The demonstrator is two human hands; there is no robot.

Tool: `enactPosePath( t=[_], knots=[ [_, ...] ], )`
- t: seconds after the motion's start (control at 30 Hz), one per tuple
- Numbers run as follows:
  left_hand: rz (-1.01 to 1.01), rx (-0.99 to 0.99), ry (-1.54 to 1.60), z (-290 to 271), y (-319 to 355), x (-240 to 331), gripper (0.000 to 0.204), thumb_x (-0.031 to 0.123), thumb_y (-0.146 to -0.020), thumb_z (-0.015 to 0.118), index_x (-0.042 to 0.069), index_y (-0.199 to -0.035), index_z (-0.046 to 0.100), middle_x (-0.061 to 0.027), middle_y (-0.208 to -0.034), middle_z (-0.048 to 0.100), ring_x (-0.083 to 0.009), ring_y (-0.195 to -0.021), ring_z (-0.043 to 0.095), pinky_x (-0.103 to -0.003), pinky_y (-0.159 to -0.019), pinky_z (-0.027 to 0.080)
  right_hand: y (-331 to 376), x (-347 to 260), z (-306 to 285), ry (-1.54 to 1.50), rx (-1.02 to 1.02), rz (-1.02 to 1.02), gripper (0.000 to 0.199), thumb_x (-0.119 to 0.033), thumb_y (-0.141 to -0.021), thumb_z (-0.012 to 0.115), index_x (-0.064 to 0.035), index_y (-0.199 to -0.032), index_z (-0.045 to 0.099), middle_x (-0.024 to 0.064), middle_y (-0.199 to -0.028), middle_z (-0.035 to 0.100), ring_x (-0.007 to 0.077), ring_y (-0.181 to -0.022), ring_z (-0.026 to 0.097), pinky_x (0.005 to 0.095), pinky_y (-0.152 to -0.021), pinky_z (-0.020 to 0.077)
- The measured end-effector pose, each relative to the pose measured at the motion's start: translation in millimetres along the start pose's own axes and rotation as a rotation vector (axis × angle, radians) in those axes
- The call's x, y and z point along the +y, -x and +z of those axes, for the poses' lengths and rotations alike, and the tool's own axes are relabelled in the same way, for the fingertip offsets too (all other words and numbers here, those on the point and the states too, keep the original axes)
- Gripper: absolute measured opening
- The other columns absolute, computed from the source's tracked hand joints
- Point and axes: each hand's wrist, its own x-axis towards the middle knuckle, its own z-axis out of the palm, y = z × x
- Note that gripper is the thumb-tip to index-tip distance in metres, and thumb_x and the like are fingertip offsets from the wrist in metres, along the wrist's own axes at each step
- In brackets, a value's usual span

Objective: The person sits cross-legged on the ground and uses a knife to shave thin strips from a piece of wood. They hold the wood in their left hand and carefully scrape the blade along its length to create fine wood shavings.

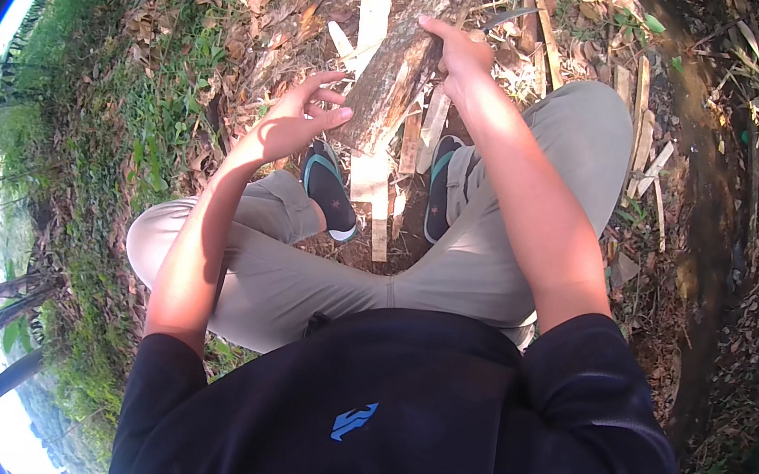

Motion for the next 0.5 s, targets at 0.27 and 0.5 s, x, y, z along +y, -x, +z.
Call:
enactPosePath(
  t=[0.27, 0.5],
  knots=[
    [0.331, 0.03, -0.199, 17, 6, 6, 0.091, 0.027, -0.069, 0.088, 0.026, -0.15, 0.045, -0.0182, -0.151, 0.04, -0.0338, -0.136, 0.045, -0.044, -0.108, 0.043, -58, 27, -22, -0.129, -0.115, 0.128, 0.022, -0.015, -0.08, 0.081, -0.0028, -0.094, 0.069, 0.0028, -0.076, 0.063, 0.0138, -0.056, 0.058, 0.0369, -0.055, 0.0573],
    [0.569, 0.313, -0.322, 37, 2, -2, 0.07, -0.001, -0.066, 0.079, 0.023, -0.13, 0.065, -0.0128, -0.138, 0.057, -0.034, -0.128, 0.054, -0.043, -0.107, 0.044, -53, 39, -19, -0.249, -0.092, 0.201, 0.022, -0.014, -0.083, 0.078, -0.0024, -0.099, 0.067, 0.0055, -0.086, 0.066, 0.0165, -0.062, 0.063, 0.0325, -0.058, 0.0596]
  ],
)
